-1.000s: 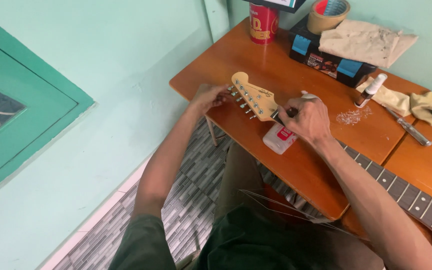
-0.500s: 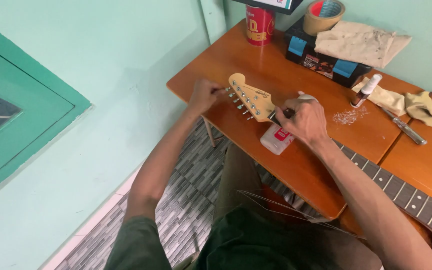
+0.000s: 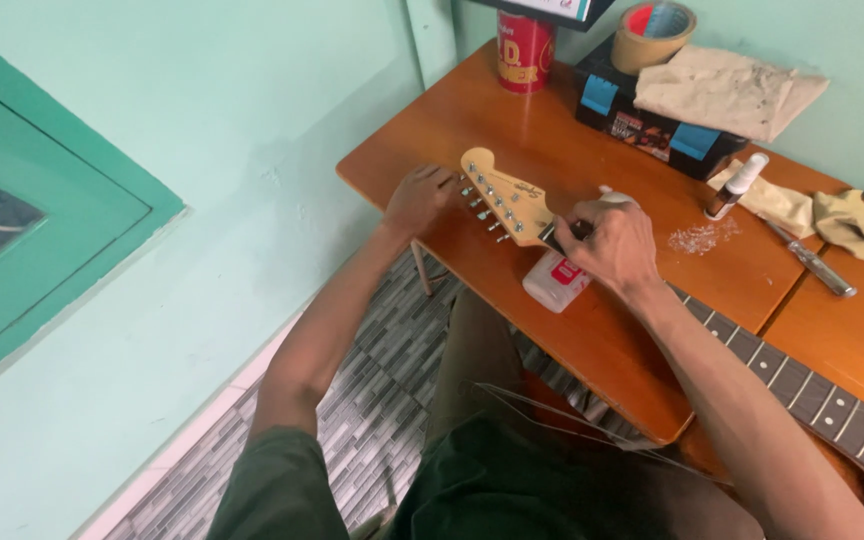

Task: Tightening the screws and winding the tuning pegs on a guitar headstock using a screwdriver and a string winder.

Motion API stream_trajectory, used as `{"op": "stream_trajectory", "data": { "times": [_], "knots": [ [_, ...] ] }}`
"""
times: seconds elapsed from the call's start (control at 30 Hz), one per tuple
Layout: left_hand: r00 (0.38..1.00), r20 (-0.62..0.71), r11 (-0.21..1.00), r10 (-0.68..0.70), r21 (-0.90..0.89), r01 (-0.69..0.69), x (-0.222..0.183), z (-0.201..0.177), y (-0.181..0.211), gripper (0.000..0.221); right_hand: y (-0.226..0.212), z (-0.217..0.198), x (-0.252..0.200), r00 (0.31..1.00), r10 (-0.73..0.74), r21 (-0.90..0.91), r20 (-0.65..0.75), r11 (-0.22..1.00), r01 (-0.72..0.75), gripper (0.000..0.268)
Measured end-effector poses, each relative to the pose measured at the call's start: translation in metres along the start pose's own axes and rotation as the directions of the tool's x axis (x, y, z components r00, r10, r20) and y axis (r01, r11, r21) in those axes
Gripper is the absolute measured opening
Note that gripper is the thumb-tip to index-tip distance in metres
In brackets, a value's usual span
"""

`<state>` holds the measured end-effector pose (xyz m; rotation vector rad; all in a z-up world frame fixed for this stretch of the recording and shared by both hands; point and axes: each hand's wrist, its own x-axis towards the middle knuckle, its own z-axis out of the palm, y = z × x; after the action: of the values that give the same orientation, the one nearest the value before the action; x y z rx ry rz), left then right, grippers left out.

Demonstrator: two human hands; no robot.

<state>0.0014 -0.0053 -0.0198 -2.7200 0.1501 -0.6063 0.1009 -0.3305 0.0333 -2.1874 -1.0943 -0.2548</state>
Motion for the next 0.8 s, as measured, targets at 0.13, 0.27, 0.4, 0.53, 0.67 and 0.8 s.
{"op": "stream_trajectory", "data": {
  "times": [0.13, 0.27, 0.4, 0.53, 0.67, 0.8],
  "knots": [
    [0.934, 0.041, 0.797, -0.354, -0.509, 0.324, 0.005, -0.014, 0.004, 0.013, 0.005, 0.003, 0.001, 1.000, -0.005, 0.007, 0.000, 1.000, 0.005, 0.027],
    [0.614, 0.488, -0.081, -0.620, -0.819, 0.569, 0.007, -0.004, 0.001, 0.018, 0.001, 0.001, 0.000, 1.000, -0.014, 0.021, -0.009, 1.000, 0.014, 0.025],
    [0.645, 0.417, 0.007, -0.640, -0.836, 0.548, 0.016, 0.003, -0.006, 0.021, 0.004, 0.002, 0.002, 1.000, -0.011, 0.025, 0.002, 1.000, 0.011, 0.028],
    [0.964, 0.171, 0.835, -0.205, -0.482, 0.264, 0.003, 0.000, 0.002, 0.033, -0.004, -0.002, 0.001, 1.000, -0.014, 0.039, -0.007, 0.999, 0.015, 0.027],
    [0.984, -0.170, 0.969, -0.055, -0.247, 0.012, -0.005, 0.015, -0.003, 0.016, 0.001, -0.002, 0.002, 1.000, -0.020, -0.009, -0.004, 1.000, 0.020, 0.032],
    [0.782, 0.238, 0.350, -0.576, -0.793, 0.499, -0.006, 0.025, -0.006, 0.023, 0.008, 0.005, 0.006, 0.999, 0.005, -0.024, 0.040, 1.000, -0.004, 0.025]
  ]
}}
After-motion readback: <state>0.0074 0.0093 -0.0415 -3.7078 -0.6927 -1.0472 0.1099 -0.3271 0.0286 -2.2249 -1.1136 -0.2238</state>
